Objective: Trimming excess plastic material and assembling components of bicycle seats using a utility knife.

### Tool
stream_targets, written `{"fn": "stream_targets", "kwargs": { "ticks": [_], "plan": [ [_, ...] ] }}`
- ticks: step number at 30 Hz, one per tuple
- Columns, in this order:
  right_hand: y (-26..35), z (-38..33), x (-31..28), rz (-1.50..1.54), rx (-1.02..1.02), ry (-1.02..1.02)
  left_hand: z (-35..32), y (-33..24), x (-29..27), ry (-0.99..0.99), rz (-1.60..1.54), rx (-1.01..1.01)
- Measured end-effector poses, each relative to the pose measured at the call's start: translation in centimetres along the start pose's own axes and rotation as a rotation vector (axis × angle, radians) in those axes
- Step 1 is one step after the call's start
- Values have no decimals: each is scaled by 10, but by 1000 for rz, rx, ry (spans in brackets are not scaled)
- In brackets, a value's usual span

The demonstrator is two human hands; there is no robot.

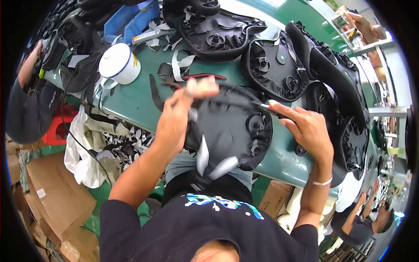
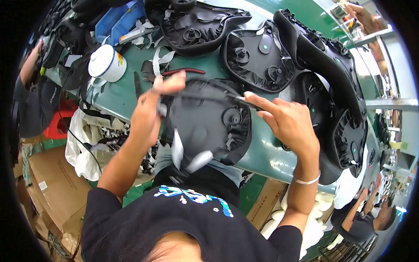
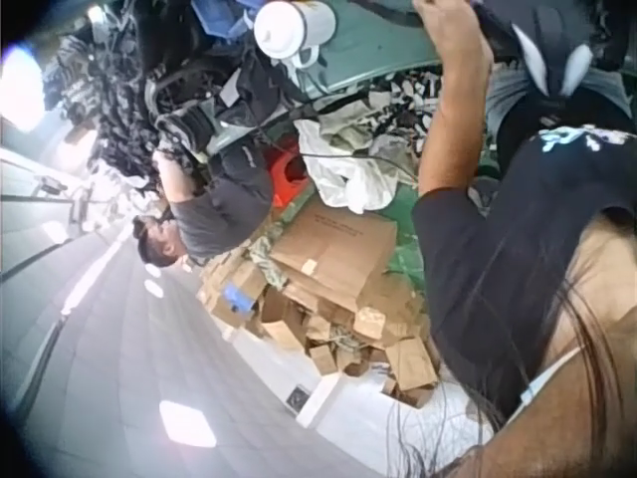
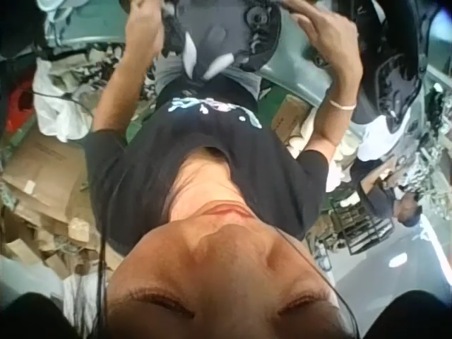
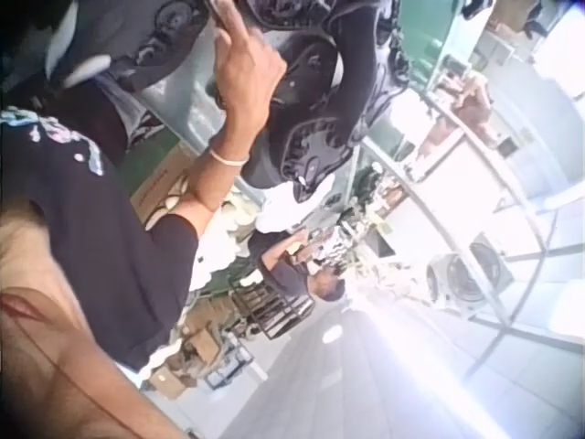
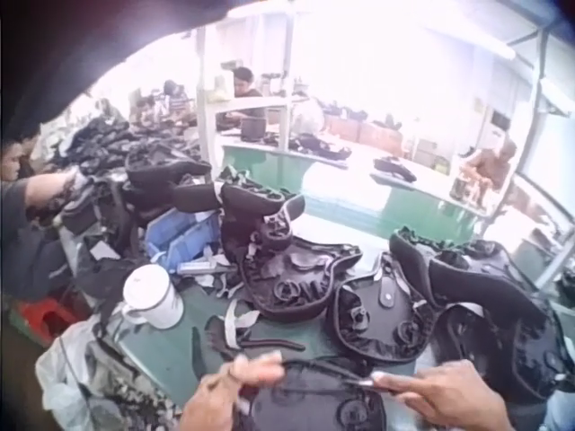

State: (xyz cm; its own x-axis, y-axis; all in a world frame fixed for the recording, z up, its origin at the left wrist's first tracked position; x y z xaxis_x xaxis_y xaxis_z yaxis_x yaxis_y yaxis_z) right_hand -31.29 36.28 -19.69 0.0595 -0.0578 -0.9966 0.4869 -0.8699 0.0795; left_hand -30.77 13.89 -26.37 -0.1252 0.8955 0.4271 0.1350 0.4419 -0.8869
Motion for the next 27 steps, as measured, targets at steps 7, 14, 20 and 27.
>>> {"fn": "stream_targets", "kwargs": {
  "ticks": [7, 14, 20, 27],
  "plan": [
    [44, -13, 10, -66, -179, 140, -7, -93, -39, 360, -260, 498],
    [53, -59, 8, -34, 120, 134, 14, -58, 60, 753, 1312, 634],
    [40, -32, 7, 129, -1, 124, 9, 7, 112, 1068, 450, 76],
    [56, -119, 51, 617, 539, 51, 63, -75, 7, -165, -413, 302]
  ]
}}
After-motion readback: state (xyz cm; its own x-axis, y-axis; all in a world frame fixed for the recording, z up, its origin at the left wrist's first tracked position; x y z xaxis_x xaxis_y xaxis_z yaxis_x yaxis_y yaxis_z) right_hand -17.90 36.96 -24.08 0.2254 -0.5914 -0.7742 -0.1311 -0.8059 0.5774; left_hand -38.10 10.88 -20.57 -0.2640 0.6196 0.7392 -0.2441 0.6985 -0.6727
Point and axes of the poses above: each hand's wrist, its own z-axis towards the middle knuckle, its own x-axis out of the palm, y = z × x, the point moved 10 cm from there along z, towards the middle knuckle, and after that the axes turned 3 degrees about z, right-handed, at the moved point
